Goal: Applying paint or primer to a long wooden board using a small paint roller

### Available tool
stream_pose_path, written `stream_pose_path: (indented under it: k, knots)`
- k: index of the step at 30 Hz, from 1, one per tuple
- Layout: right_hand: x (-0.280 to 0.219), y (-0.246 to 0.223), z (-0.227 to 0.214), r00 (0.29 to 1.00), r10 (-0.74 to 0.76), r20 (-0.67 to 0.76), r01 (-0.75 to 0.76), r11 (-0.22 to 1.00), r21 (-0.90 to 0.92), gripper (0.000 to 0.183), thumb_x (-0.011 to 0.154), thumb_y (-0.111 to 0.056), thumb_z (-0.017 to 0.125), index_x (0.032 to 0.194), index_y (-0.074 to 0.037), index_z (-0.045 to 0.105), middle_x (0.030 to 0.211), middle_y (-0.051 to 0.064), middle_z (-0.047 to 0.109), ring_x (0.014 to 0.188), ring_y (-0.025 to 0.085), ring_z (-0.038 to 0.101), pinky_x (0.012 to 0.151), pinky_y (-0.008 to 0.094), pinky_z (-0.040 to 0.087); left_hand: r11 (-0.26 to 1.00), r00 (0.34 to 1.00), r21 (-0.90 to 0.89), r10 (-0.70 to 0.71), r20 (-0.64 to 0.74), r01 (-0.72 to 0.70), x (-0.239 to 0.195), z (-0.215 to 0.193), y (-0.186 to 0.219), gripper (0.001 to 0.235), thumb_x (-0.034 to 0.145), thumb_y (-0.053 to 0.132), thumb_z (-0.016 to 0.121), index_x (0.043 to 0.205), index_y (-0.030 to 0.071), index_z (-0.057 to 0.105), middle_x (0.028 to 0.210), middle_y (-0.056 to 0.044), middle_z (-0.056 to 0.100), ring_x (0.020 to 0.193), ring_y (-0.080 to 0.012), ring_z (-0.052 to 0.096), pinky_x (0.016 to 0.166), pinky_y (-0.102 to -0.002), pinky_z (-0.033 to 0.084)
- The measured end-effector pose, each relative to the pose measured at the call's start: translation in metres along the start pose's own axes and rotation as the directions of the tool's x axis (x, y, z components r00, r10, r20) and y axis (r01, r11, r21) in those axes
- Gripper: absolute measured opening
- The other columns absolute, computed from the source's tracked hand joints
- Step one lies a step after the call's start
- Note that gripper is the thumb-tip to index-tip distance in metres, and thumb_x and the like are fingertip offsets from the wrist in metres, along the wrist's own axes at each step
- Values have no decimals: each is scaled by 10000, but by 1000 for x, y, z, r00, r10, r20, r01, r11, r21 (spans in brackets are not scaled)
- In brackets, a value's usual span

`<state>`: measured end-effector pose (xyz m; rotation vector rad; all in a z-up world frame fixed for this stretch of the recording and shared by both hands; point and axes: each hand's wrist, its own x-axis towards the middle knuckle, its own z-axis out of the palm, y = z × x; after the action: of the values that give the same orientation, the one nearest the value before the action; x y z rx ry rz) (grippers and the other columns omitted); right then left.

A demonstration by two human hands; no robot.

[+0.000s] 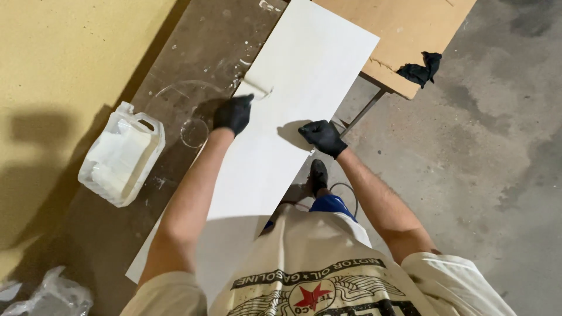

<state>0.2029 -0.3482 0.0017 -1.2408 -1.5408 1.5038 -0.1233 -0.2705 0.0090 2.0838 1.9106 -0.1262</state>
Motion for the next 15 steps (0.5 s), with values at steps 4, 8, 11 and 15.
stream_pose_path:
  k: [4,8,11,15]
  knots:
    - [1,-2,0,1000,9,-10,-9,999,-53,324,941,-276,739,633,-181,705,548,-14,650,550,107,613,651,229,471,963,989,268,78,-123,-43,-175,29,-80,411,1055,467,437,1458,483,517,962,-65,721,881,-267,763,737,-480,643]
    - [11,32,10,1000,6,-22,-5,1000,19,323,948,-258,744,644,-161,693,566,-13,643,589,99,589,670,237,466,889,895,439,297,-332,-132,-316,3,-99,397,1015,392,503,1403,413,585,704,0,611,689,-177,690,529,-321,570]
    - [8,30,8,1000,1,12,-2,995,96,310,964,-225,727,667,-140,696,589,-4,644,621,84,564,676,235,467,960,971,277,112,-213,-50,-313,-2,-92,435,1004,435,477,1430,507,522,757,-38,629,763,-240,708,631,-384,614]
    - [10,22,9,998,-40,51,31,986,163,243,940,-188,728,714,-95,724,648,28,671,668,98,596,687,241,481,949,958,296,176,-227,-104,-182,33,-82,431,1032,443,484,1458,485,526,778,-49,656,786,-242,747,656,-407,632]
